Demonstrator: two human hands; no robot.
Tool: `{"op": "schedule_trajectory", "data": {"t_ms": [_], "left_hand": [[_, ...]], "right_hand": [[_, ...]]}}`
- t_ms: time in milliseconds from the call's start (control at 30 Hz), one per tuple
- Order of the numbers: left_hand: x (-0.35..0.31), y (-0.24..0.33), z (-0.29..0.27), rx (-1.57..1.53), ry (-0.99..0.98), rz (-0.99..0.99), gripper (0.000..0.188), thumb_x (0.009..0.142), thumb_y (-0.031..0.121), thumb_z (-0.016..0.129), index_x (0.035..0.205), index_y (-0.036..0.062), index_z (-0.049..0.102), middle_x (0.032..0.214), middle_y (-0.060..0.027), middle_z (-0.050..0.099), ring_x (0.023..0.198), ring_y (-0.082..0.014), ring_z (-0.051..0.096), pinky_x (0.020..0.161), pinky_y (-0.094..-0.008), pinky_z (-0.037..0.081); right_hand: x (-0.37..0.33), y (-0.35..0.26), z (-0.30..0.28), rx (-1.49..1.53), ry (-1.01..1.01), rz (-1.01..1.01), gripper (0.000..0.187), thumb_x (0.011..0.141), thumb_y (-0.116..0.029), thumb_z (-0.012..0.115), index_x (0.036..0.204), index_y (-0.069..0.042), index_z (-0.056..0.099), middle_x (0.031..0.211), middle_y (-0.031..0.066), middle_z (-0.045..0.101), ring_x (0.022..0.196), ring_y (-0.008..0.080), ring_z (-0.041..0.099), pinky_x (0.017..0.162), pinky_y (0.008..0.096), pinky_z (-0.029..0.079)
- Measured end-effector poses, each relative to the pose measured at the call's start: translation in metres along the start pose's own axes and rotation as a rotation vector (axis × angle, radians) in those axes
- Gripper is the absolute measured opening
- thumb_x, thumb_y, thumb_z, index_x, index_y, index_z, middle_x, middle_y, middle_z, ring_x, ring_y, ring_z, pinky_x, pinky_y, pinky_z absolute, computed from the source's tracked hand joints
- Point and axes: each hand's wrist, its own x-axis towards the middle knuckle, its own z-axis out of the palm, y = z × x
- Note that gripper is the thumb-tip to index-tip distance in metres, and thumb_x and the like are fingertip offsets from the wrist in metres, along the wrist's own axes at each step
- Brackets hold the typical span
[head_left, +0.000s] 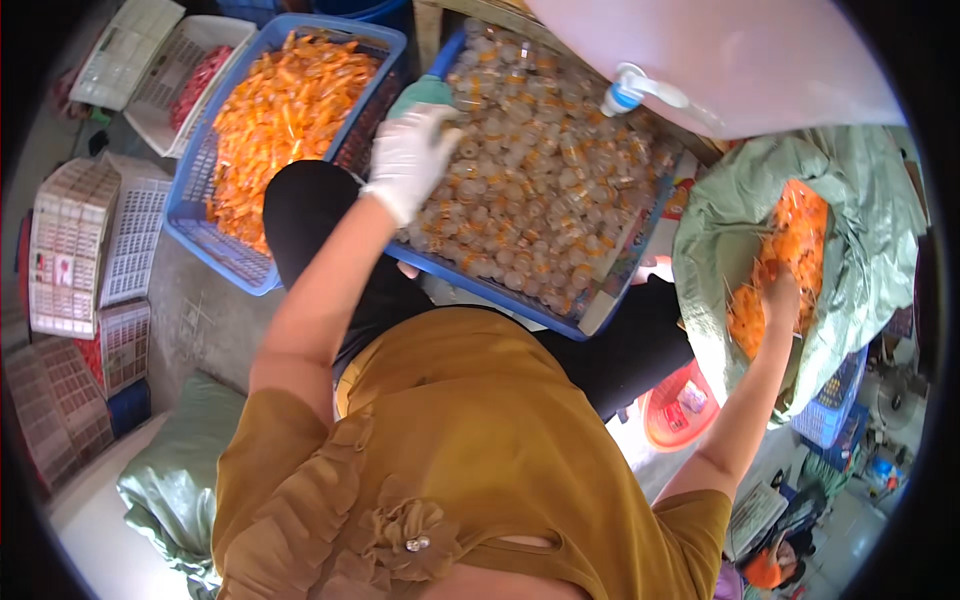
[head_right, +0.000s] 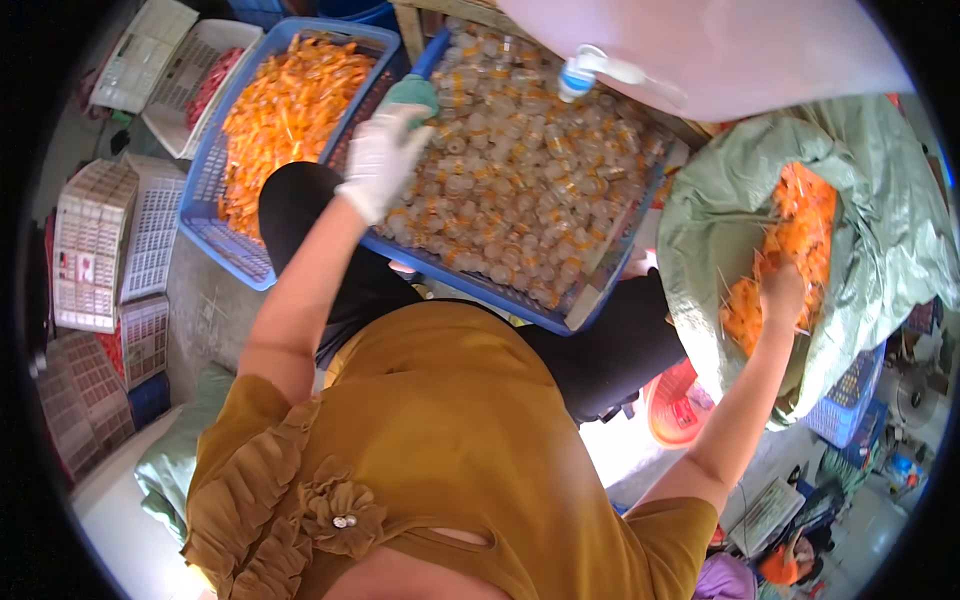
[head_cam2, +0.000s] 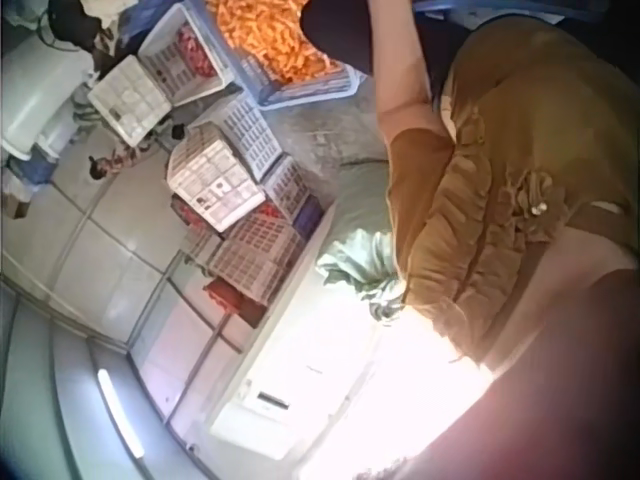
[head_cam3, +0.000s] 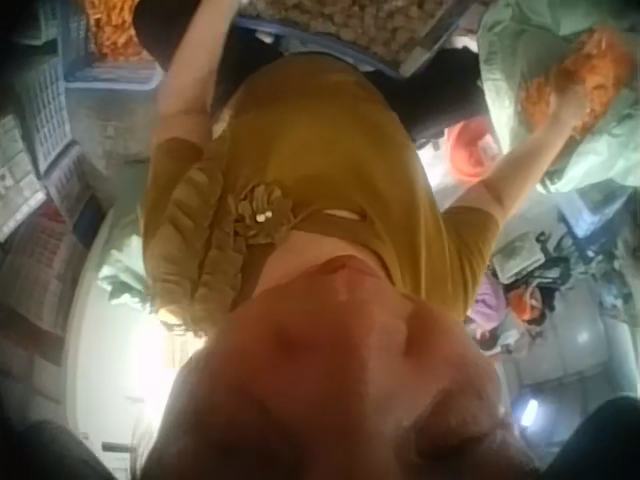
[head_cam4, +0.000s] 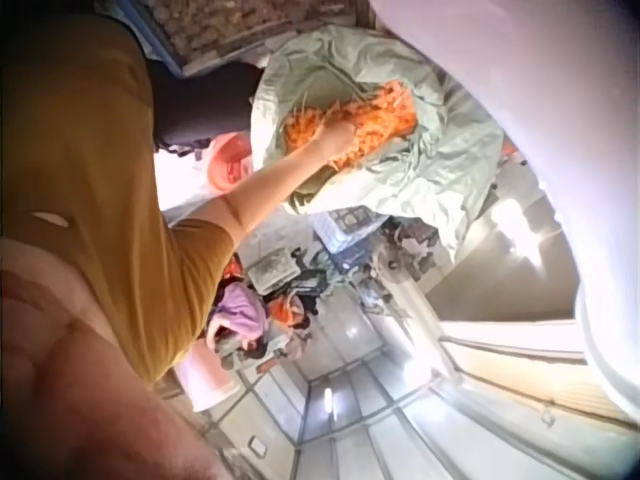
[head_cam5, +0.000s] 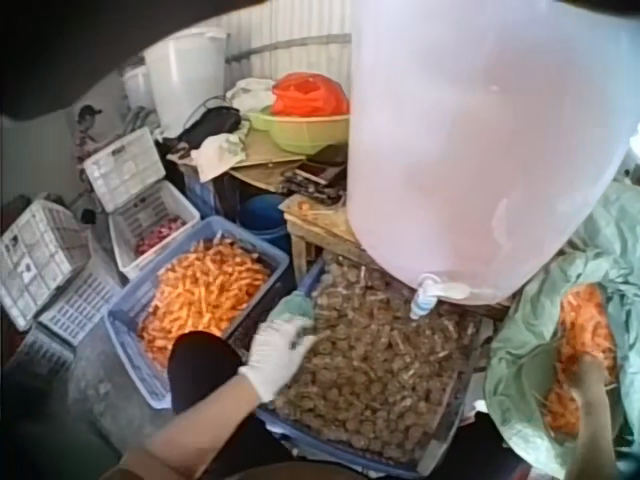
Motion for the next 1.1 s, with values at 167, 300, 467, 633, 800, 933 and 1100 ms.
{"op": "schedule_trajectory", "data": {"t_ms": [167, 300, 467, 633, 800, 933, 1100], "left_hand": [[0.008, -0.034, 0.091, 0.303, -0.391, -0.353, 0.031, 0.085, 0.024, 0.062, 0.103, -0.0015, 0.058, 0.083, -0.0208, 0.068, 0.082, -0.0367, 0.068, 0.074, -0.045, 0.053], [0.0, -0.013, 0.093, 0.287, -0.497, -0.226, 0.026, 0.081, 0.013, 0.066, 0.104, 0.0023, 0.062, 0.089, -0.0183, 0.069, 0.086, -0.0329, 0.068, 0.077, -0.0391, 0.053], [-0.003, 0.037, 0.055, -0.673, -0.437, -0.513, 0.035, 0.081, 0.013, 0.07, 0.111, 0.0011, 0.058, 0.106, -0.0141, 0.064, 0.096, -0.0199, 0.064, 0.083, -0.0313, 0.049], [0.015, 0.084, 0.034, -1.096, -0.366, -0.421, 0.037, 0.088, 0.009, 0.066, 0.122, 0.0044, 0.052, 0.112, -0.0053, 0.061, 0.096, -0.0103, 0.059, 0.086, -0.0252, 0.046], [0.021, 0.103, 0.039, -1.273, -0.272, -0.372, 0.037, 0.087, 0.01, 0.068, 0.12, 0.0011, 0.056, 0.105, -0.0058, 0.064, 0.092, -0.0107, 0.059, 0.082, -0.0251, 0.048], [0.018, 0.108, 0.04, -1.211, -0.239, -0.349, 0.035, 0.089, 0.006, 0.065, 0.122, 0.0006, 0.055, 0.107, -0.0052, 0.063, 0.095, -0.0103, 0.059, 0.085, -0.0246, 0.048], [0.022, 0.113, 0.048, -1.326, -0.239, -0.369, 0.037, 0.089, 0.002, 0.063, 0.125, 0.0, 0.052, 0.111, -0.006, 0.063, 0.101, -0.0114, 0.059, 0.089, -0.025, 0.048]], "right_hand": [[0.023, 0.008, 0.035, 0.145, -0.049, -0.175, 0.022, 0.091, -0.022, 0.059, 0.109, -0.011, 0.064, 0.11, 0.0131, 0.062, 0.1, 0.0341, 0.061, 0.081, 0.0438, 0.049], [-0.018, -0.008, -0.001, 0.034, 0.23, -0.39, 0.029, 0.084, -0.001, 0.059, 0.112, -0.007, 0.059, 0.104, 0.0146, 0.058, 0.095, 0.0317, 0.058, 0.085, 0.0389, 0.047], [-0.007, -0.019, -0.015, 1.081, 0.282, -0.166, 0.031, 0.082, 0.006, 0.055, 0.112, 0.0, 0.056, 0.102, 0.0084, 0.06, 0.096, 0.0176, 0.058, 0.087, 0.0286, 0.045], [-0.047, -0.171, -0.117, 1.422, 0.181, -0.328, 0.027, 0.089, -0.002, 0.061, 0.116, -0.002, 0.057, 0.104, 0.0082, 0.066, 0.093, 0.0148, 0.063, 0.083, 0.0275, 0.047], [-0.056, -0.258, -0.144, 1.501, 0.114, -0.618, 0.03, 0.082, -0.001, 0.07, 0.111, -0.001, 0.062, 0.098, 0.0046, 0.068, 0.087, 0.0109, 0.059, 0.08, 0.0233, 0.045], [-0.04, -0.285, -0.165, 1.439, 0.162, -0.717, 0.03, 0.084, -0.003, 0.069, 0.114, 0.0, 0.062, 0.104, 0.007, 0.068, 0.097, 0.0159, 0.064, 0.091, 0.0291, 0.049], [-0.021, -0.304, -0.123, 1.427, 0.089, -0.66, 0.025, 0.082, -0.004, 0.072, 0.106, -0.002, 0.068, 0.1, 0.0037, 0.069, 0.096, 0.0098, 0.059, 0.086, 0.0243, 0.045]]}}
